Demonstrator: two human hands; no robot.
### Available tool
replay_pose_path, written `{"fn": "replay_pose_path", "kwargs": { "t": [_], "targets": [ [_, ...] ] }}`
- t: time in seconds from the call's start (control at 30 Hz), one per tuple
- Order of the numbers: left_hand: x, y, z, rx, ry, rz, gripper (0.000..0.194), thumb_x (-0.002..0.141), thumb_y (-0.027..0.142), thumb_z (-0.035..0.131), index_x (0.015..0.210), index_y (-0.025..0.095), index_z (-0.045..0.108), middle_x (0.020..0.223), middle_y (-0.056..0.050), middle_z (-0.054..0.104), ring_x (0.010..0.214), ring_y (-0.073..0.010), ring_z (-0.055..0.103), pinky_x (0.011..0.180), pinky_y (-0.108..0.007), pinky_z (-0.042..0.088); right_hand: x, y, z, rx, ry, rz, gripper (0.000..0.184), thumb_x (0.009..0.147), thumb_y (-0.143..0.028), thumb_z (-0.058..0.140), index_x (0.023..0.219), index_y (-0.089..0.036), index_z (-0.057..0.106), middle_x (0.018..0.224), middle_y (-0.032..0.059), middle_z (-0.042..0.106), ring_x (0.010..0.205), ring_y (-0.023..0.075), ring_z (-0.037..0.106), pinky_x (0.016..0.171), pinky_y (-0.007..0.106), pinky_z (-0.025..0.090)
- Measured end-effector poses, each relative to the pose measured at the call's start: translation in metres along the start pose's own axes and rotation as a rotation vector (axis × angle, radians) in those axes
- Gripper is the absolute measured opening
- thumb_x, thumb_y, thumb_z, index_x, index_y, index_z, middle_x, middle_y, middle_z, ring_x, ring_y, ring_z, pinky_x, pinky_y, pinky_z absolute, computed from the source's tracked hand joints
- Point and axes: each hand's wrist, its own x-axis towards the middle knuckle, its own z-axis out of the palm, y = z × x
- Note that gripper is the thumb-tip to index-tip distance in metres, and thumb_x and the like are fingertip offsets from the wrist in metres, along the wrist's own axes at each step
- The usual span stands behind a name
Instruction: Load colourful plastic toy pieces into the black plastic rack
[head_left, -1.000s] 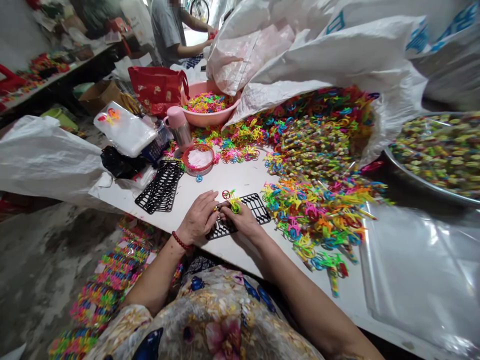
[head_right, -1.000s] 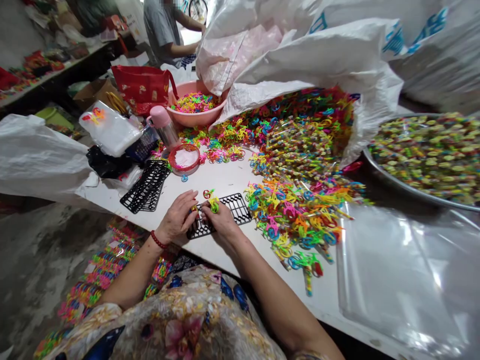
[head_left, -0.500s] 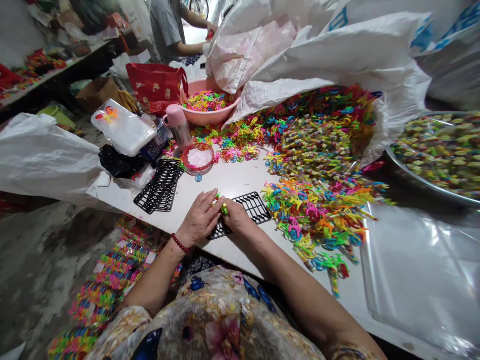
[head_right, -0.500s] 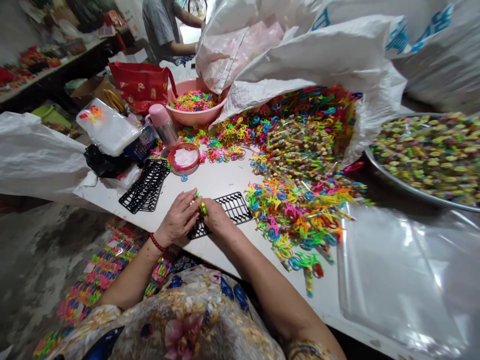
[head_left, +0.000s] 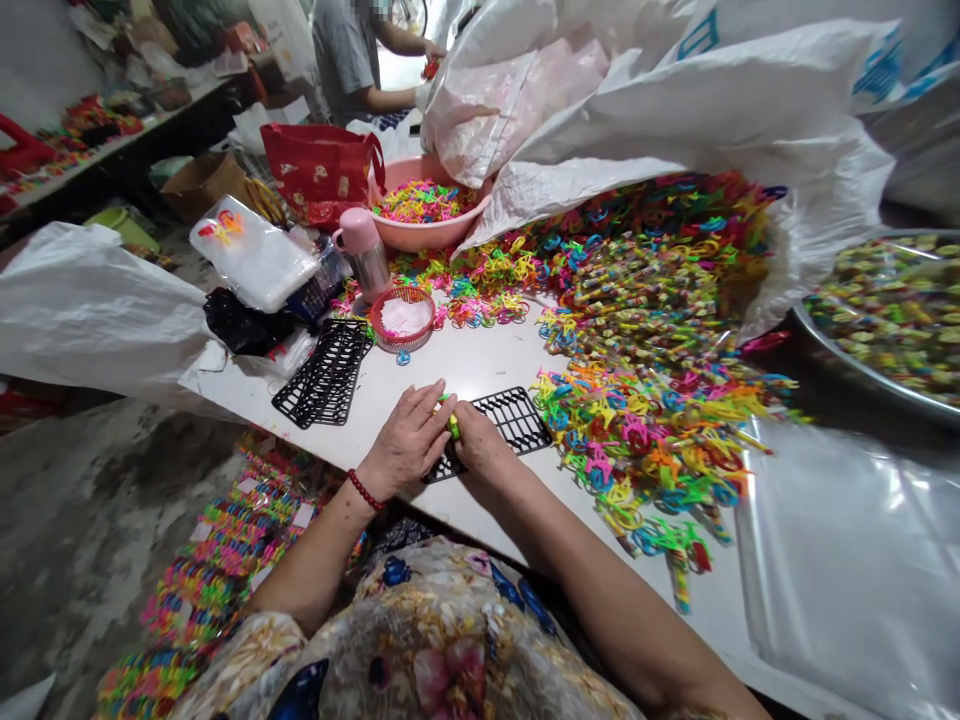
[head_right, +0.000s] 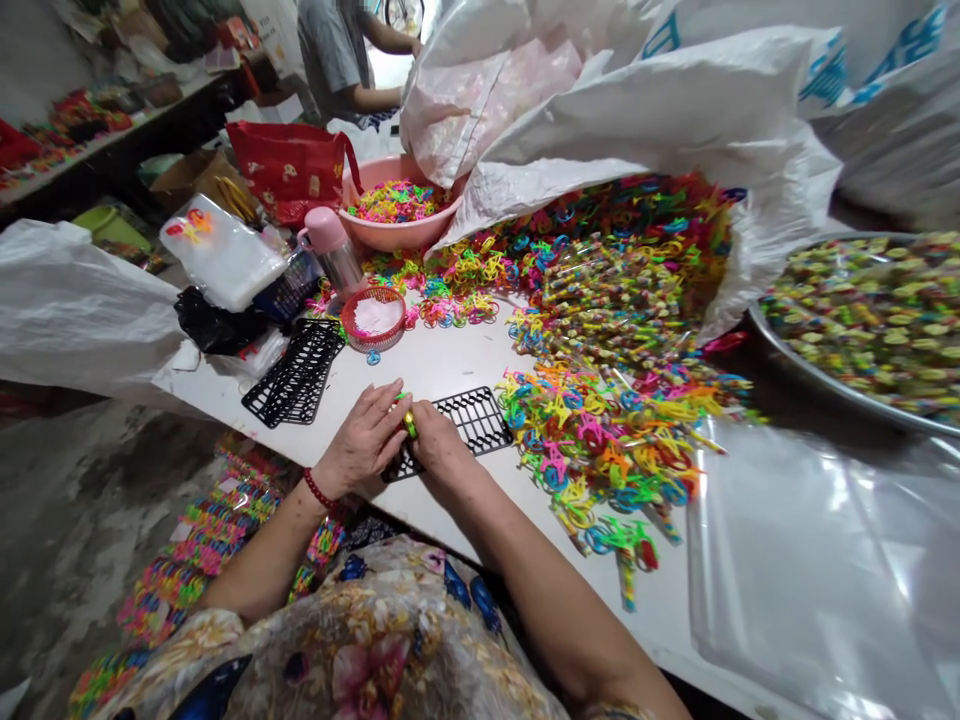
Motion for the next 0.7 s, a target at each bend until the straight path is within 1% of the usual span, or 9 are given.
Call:
{"fn": "replay_pose_path", "kwargs": {
  "t": [0.1, 0.17, 0.27, 0.33, 0.5, 0.57, 0.7],
  "targets": [
    [0.000, 0.001, 0.002, 0.016, 0.011, -0.013, 0.056, 0.097, 0.024, 0.047, 0.151, 0.015, 0.035, 0.159, -0.020, 0.031, 0.143, -0.0315, 0.036, 0.115, -0.055, 0.034, 0.000, -0.001, -0.001, -0.073, -0.049, 0.004, 0.033, 0.078, -0.004, 0.045, 0.107, -0.017, 0.055, 0.098, 0.0091, 0.061, 0.084, 0.0204, 0.055, 0.077, 0.031, 0.047],
    [0.000, 0.002, 0.002, 0.023, 0.010, -0.020, 0.055, 0.097, 0.025, 0.047, 0.151, 0.015, 0.036, 0.161, -0.019, 0.027, 0.143, -0.0311, 0.035, 0.116, -0.055, 0.033, 0.000, -0.001, -0.003, -0.083, -0.065, 0.004, 0.033, 0.079, -0.004, 0.045, 0.107, -0.017, 0.055, 0.098, 0.0088, 0.060, 0.083, 0.0199, 0.054, 0.076, 0.031, 0.047],
    [0.000, 0.003, 0.002, 0.023, -0.026, -0.027, 0.054, 0.098, 0.027, 0.045, 0.151, 0.020, 0.035, 0.158, -0.013, 0.035, 0.142, -0.0279, 0.038, 0.119, -0.054, 0.028, 0.001, -0.001, -0.005, -0.055, -0.062, -0.007, 0.032, 0.081, -0.004, 0.045, 0.108, -0.017, 0.056, 0.099, 0.0082, 0.060, 0.083, 0.0196, 0.054, 0.077, 0.030, 0.046],
    [0.000, 0.004, 0.001, 0.029, -0.037, -0.039, 0.053, 0.098, 0.029, 0.046, 0.150, 0.021, 0.037, 0.156, -0.011, 0.041, 0.141, -0.0269, 0.039, 0.120, -0.053, 0.026, 0.002, -0.002, -0.006, -0.042, -0.057, 0.006, 0.027, 0.083, -0.005, 0.046, 0.105, -0.017, 0.057, 0.098, 0.0080, 0.059, 0.083, 0.0196, 0.053, 0.076, 0.030, 0.045],
    [0.001, 0.008, 0.002, 0.078, 0.016, -0.096, 0.048, 0.098, 0.033, 0.048, 0.144, 0.019, 0.045, 0.152, -0.014, 0.046, 0.141, -0.0291, 0.041, 0.120, -0.057, 0.022, 0.004, -0.004, -0.004, -0.024, -0.063, 0.035, 0.011, 0.089, -0.012, 0.052, 0.094, -0.018, 0.061, 0.090, 0.0048, 0.055, 0.082, 0.0182, 0.053, 0.076, 0.027, 0.045],
    [0.001, 0.008, 0.003, 0.083, 0.017, -0.095, 0.049, 0.098, 0.034, 0.048, 0.146, 0.020, 0.044, 0.151, -0.014, 0.047, 0.142, -0.0293, 0.041, 0.121, -0.059, 0.017, 0.003, -0.002, -0.002, -0.026, -0.039, 0.056, 0.010, 0.091, -0.015, 0.052, 0.092, -0.018, 0.061, 0.088, 0.0039, 0.054, 0.080, 0.0174, 0.052, 0.075, 0.027, 0.044],
    [0.003, 0.009, 0.002, 0.081, -0.005, -0.072, 0.047, 0.099, 0.032, 0.046, 0.146, 0.025, 0.044, 0.150, -0.011, 0.049, 0.145, -0.0285, 0.036, 0.121, -0.064, 0.006, 0.004, 0.003, 0.004, -0.029, -0.009, 0.085, 0.011, 0.093, -0.019, 0.052, 0.092, -0.017, 0.063, 0.091, 0.0045, 0.053, 0.077, 0.0164, 0.050, 0.073, 0.027, 0.044]
  ]
}}
